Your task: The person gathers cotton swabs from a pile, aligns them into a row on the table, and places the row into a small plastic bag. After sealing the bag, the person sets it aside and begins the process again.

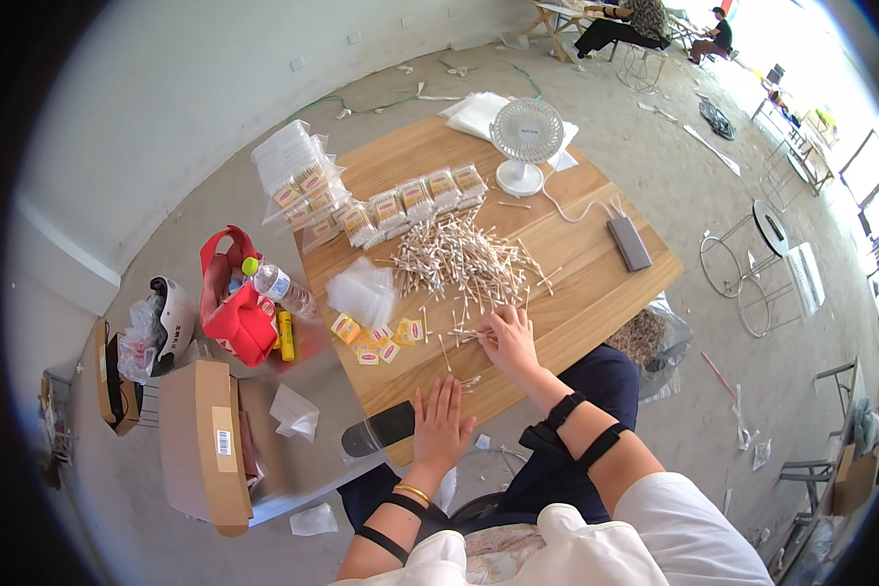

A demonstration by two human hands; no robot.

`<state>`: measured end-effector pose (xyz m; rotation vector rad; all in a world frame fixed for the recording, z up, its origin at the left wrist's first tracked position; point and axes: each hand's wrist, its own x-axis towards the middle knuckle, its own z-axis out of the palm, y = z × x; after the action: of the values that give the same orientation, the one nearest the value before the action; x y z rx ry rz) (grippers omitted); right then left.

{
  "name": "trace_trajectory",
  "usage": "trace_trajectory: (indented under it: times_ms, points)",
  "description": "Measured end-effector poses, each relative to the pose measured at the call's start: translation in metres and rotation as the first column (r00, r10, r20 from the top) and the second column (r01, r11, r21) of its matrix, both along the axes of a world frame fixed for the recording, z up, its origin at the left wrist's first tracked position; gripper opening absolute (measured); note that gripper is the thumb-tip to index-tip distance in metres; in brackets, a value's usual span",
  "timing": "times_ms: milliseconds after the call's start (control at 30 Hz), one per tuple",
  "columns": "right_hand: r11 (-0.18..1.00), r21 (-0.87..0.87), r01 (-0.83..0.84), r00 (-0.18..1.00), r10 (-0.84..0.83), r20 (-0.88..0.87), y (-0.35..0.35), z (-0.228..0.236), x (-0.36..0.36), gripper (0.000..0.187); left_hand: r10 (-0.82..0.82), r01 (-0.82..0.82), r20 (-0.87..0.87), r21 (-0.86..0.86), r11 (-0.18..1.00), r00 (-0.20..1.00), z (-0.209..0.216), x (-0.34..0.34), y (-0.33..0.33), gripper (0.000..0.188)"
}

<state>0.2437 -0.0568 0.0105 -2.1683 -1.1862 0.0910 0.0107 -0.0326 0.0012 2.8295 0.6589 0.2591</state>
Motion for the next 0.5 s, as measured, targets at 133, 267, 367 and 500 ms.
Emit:
trace_trajectory:
  times_ms: [133, 267, 367, 500]
  points:
    - [0.998, -0.059, -0.016, 0.999, 0.018, 0.036, -0.011, 0.015, -0.003, 0.028, 0.015, -0.016, -0.012, -0.022, 1.0, 1.0, 0.0, 0.0, 0.0, 0.077]
    - [0.985, -0.169, -0.03, 0.994, 0.047, 0.098, 0.003, 0.026, -0.016, 0.045, 0.02, -0.02, -0.02, -0.013, 1.0, 1.0, 0.002, 0.001, -0.001, 0.077]
    - [0.97, -0.242, -0.007, 0.983, 0.051, 0.175, 0.027, 0.032, -0.036, 0.061, 0.031, -0.031, -0.027, 0.014, 0.999, 0.999, 0.002, -0.002, -0.001, 0.077]
    - [0.966, -0.25, 0.066, 0.988, -0.029, 0.15, 0.047, 0.026, -0.039, 0.063, 0.016, -0.016, -0.012, -0.003, 1.0, 1.0, -0.001, 0.003, -0.001, 0.077]
